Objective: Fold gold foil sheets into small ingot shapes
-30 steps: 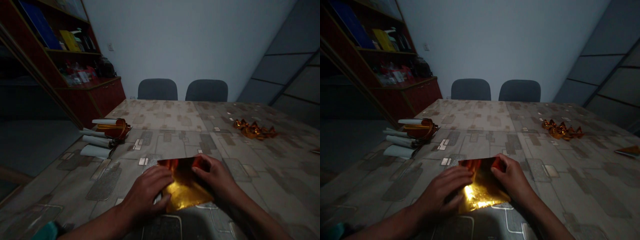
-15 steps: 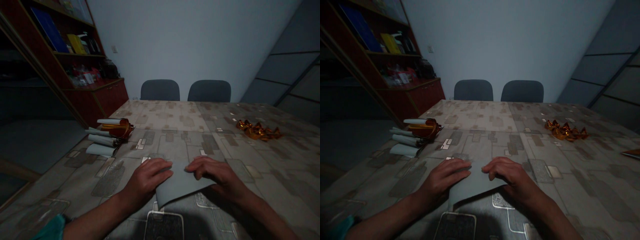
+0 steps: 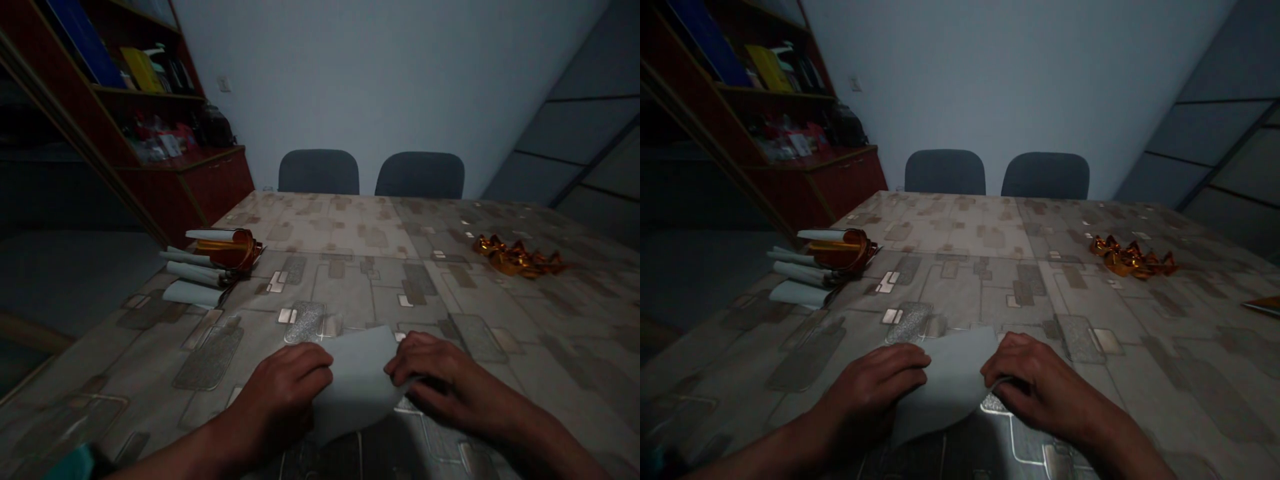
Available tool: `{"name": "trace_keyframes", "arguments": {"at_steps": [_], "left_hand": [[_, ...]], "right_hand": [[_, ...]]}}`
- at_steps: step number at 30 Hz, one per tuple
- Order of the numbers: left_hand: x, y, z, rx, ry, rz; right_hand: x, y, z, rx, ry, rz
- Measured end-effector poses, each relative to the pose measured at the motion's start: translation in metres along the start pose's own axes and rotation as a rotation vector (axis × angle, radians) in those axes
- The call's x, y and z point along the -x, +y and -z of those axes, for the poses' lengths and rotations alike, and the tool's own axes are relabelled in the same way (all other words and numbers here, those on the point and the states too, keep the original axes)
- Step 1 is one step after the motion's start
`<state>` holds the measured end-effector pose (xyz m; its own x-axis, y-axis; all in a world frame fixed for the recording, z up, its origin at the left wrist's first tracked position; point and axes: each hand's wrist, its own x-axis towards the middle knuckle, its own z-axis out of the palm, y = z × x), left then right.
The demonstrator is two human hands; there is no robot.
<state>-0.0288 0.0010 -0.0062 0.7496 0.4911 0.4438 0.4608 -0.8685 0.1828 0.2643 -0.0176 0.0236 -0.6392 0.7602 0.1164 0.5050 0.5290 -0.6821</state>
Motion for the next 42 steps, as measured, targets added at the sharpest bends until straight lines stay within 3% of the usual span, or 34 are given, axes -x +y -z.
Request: {"name": "trace_keyframes", "arguments": {"at_steps": [4,9,14,19,25,33,37,42], "left_hand": [[0.003,0.001,-0.006,0.125,0.02,0.054],[0.009,-0.005,-0.019,0.304,0.066,0.065],[0.003,-0.005,-0.017,0.234,0.091,0.11],[-0.008,0.0,-0.004,0.285,0.01,0.211],[-0.011,-0.003,-0.007,0.217,0.032,0.326],[-0.011,-0.009,-0.016,0.056,0.039,0.3],[-0.013,-0.01,-0.014,-0.016,0.023,0.282],[-0.015,-0.009,-0.013,-0.064,-0.011,0.297]], "right_hand": [[-0.001,0.0,0.003,-0.089,0.007,-0.073],[-0.002,-0.001,0.009,-0.126,-0.005,-0.067],[-0.001,-0.004,0.01,-0.113,-0.075,-0.11],[0.002,0.0,0.005,-0.153,0.004,-0.219],[0.004,0.002,0.007,-0.227,0.024,-0.289],[0.001,0.01,-0.008,0.055,0.123,-0.479],[-0.004,0.009,-0.013,0.229,0.158,-0.49],[-0.007,0.006,-0.012,0.276,0.156,-0.52]]}}
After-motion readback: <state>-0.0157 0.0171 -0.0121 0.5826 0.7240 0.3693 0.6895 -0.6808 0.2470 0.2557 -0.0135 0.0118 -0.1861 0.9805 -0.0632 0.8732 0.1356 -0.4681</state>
